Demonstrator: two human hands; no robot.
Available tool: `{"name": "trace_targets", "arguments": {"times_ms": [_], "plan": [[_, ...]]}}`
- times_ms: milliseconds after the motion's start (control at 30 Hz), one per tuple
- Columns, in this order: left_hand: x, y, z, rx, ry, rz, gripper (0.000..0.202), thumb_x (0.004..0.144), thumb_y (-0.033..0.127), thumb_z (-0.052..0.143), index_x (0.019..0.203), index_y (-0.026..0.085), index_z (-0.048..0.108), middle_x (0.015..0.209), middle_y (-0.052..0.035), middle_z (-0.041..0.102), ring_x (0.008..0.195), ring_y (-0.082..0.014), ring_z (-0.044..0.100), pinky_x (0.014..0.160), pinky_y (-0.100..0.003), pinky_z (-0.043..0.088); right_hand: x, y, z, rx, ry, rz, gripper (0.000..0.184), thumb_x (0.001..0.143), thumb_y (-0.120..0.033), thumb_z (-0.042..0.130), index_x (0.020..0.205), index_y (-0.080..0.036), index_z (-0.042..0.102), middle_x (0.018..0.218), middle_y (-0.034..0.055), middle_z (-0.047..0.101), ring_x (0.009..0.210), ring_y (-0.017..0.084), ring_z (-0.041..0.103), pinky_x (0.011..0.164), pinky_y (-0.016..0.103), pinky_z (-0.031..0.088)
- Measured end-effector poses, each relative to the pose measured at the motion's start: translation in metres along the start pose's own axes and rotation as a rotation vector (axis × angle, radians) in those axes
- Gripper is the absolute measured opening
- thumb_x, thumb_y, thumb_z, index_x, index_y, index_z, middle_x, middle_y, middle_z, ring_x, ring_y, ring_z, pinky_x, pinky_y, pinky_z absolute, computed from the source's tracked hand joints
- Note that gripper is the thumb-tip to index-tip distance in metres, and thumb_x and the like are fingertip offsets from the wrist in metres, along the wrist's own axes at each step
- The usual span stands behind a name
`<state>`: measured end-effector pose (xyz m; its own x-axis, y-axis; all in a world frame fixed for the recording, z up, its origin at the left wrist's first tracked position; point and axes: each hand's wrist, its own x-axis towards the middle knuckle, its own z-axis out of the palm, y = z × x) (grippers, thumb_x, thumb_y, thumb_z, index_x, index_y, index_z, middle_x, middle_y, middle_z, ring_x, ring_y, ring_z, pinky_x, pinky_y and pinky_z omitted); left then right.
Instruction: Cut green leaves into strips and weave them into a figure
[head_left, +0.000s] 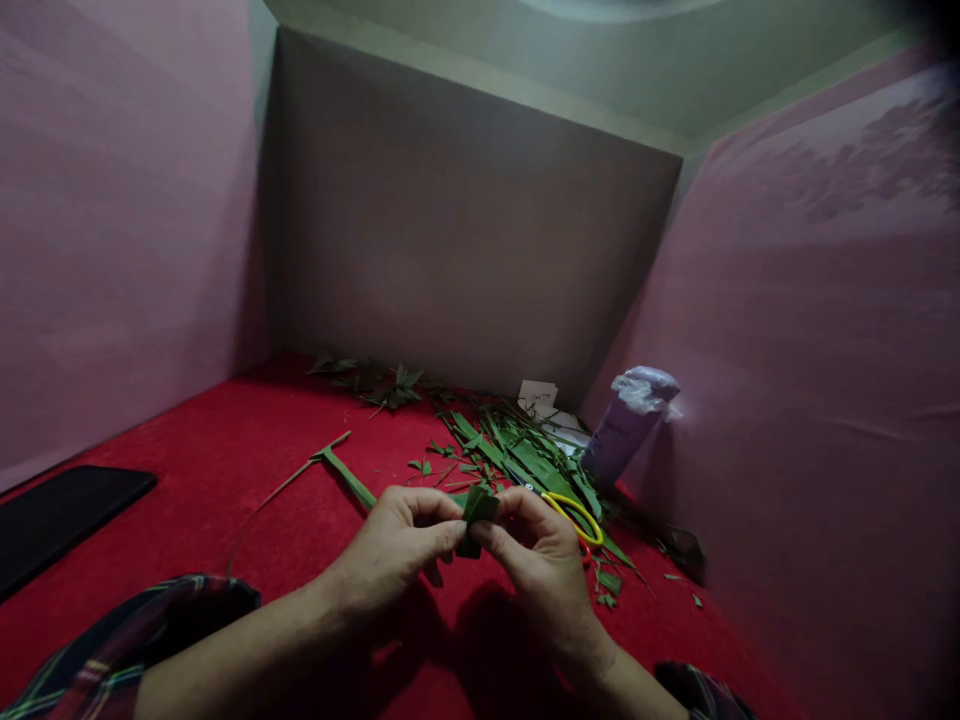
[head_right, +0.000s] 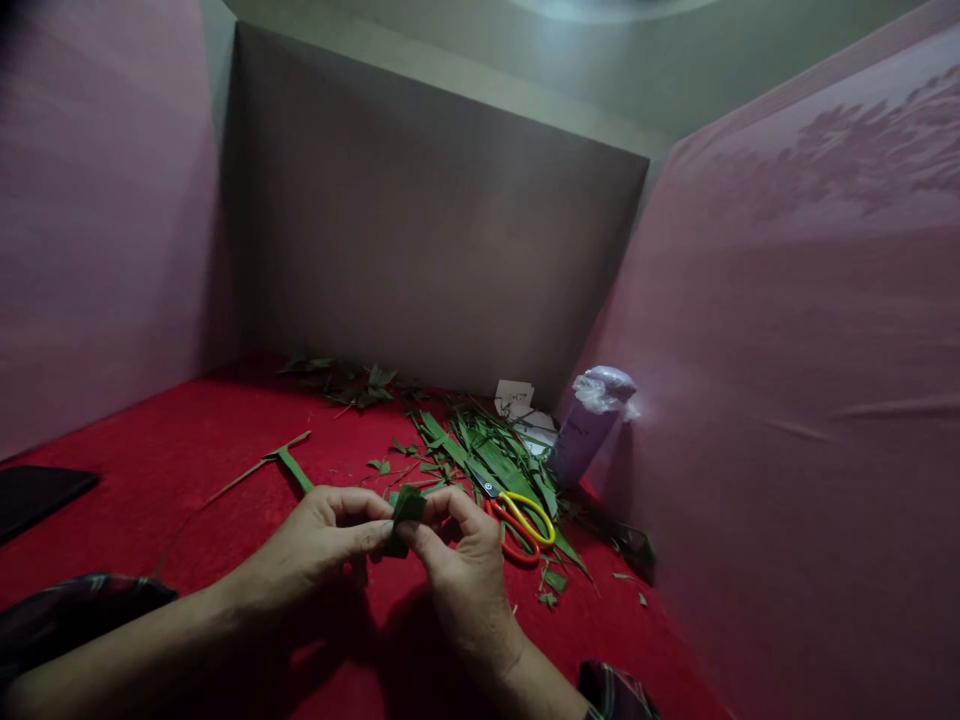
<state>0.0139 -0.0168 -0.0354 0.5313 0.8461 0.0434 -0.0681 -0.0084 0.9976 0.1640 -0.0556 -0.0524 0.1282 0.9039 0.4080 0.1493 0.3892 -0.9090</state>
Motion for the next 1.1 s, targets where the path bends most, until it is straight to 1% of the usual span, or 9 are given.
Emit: {"name": "trace_targets", "arguments": {"times_ms": [300, 500, 600, 733, 800, 867, 933, 1033, 1100], "plan": [[0.000, 0.002, -0.001, 0.090, -0.032, 0.041, 0.018, 0.069, 0.027, 0.062, 0.074, 0.011, 0.068, 0.064, -0.0031, 0.062, 0.056, -0.0114, 0.050, 0.052, -0.022, 0.038, 0.002, -0.001, -0.001, 0.124, 0.003, 0.104, 0.018, 0.065, -0.024, 0.072, 0.068, -0.017, 0.056, 0.063, -0.0019, 0.055, 0.060, 0.013, 0.051, 0.059, 0.026, 0.042], [-0.001, 0.004, -0.002, 0.238, -0.019, 0.233, 0.013, 0.069, 0.023, 0.061, 0.070, 0.013, 0.070, 0.065, -0.0030, 0.061, 0.062, -0.0133, 0.051, 0.057, -0.023, 0.039, 0.003, -0.002, -0.001, 0.195, -0.041, 0.176, 0.021, 0.062, -0.024, 0.074, 0.065, -0.017, 0.054, 0.062, -0.0024, 0.056, 0.059, 0.012, 0.051, 0.059, 0.026, 0.042], [-0.001, 0.003, -0.003, 0.289, -0.040, 0.306, 0.013, 0.072, 0.020, 0.058, 0.071, 0.014, 0.070, 0.066, -0.0031, 0.061, 0.063, -0.0134, 0.052, 0.060, -0.024, 0.040, 0.004, -0.004, -0.001, 0.221, -0.037, 0.175, 0.022, 0.060, -0.023, 0.074, 0.065, -0.017, 0.053, 0.060, -0.0035, 0.054, 0.057, 0.012, 0.050, 0.058, 0.025, 0.041], [-0.002, 0.005, -0.006, 0.381, -0.096, 0.352, 0.016, 0.075, 0.018, 0.055, 0.074, 0.014, 0.070, 0.071, -0.0054, 0.064, 0.067, -0.0155, 0.055, 0.063, -0.025, 0.041, 0.005, -0.008, -0.001, 0.264, -0.050, 0.184, 0.027, 0.056, -0.021, 0.076, 0.076, -0.018, 0.058, 0.060, -0.0048, 0.052, 0.055, 0.010, 0.046, 0.051, 0.021, 0.037], [-0.002, 0.006, -0.008, 0.405, -0.117, 0.343, 0.016, 0.075, 0.020, 0.056, 0.074, 0.014, 0.070, 0.070, -0.0056, 0.064, 0.067, -0.0158, 0.056, 0.063, -0.025, 0.041, 0.005, -0.011, -0.001, 0.247, -0.088, 0.203, 0.024, 0.057, -0.022, 0.075, 0.075, -0.017, 0.060, 0.060, -0.0042, 0.052, 0.054, 0.009, 0.045, 0.049, 0.020, 0.035], [-0.001, 0.007, -0.008, 0.389, -0.124, 0.311, 0.015, 0.075, 0.022, 0.057, 0.073, 0.014, 0.069, 0.070, -0.0053, 0.064, 0.067, -0.0157, 0.056, 0.062, -0.025, 0.040, 0.005, -0.012, -0.001, 0.229, -0.099, 0.208, 0.019, 0.058, -0.023, 0.075, 0.066, -0.016, 0.059, 0.058, -0.0041, 0.051, 0.053, 0.009, 0.043, 0.047, 0.019, 0.033], [0.000, 0.008, -0.008, 0.331, -0.120, 0.250, 0.015, 0.074, 0.024, 0.058, 0.072, 0.014, 0.068, 0.068, -0.0040, 0.064, 0.065, -0.0146, 0.054, 0.061, -0.025, 0.040, 0.004, -0.013, -0.001, 0.246, -0.080, 0.210, 0.019, 0.058, -0.022, 0.075, 0.061, -0.016, 0.057, 0.057, -0.0047, 0.051, 0.052, 0.008, 0.042, 0.046, 0.019, 0.032], [0.001, 0.008, -0.007, 0.212, -0.104, 0.125, 0.013, 0.072, 0.024, 0.060, 0.073, 0.014, 0.067, 0.064, -0.0009, 0.062, 0.059, -0.0121, 0.051, 0.058, -0.024, 0.038, 0.004, -0.011, -0.002, 0.293, -0.067, 0.218, 0.017, 0.061, -0.022, 0.074, 0.063, -0.015, 0.058, 0.057, -0.0045, 0.053, 0.050, 0.008, 0.041, 0.047, 0.019, 0.032], [0.001, 0.006, -0.005, 0.128, -0.120, 0.063, 0.014, 0.071, 0.023, 0.061, 0.079, 0.014, 0.067, 0.069, -0.0010, 0.063, 0.062, -0.0120, 0.052, 0.061, -0.024, 0.039, 0.005, -0.009, -0.003, 0.304, -0.058, 0.212, 0.016, 0.064, -0.024, 0.072, 0.065, -0.015, 0.059, 0.057, -0.0033, 0.055, 0.049, 0.008, 0.041, 0.047, 0.019, 0.031]]}}
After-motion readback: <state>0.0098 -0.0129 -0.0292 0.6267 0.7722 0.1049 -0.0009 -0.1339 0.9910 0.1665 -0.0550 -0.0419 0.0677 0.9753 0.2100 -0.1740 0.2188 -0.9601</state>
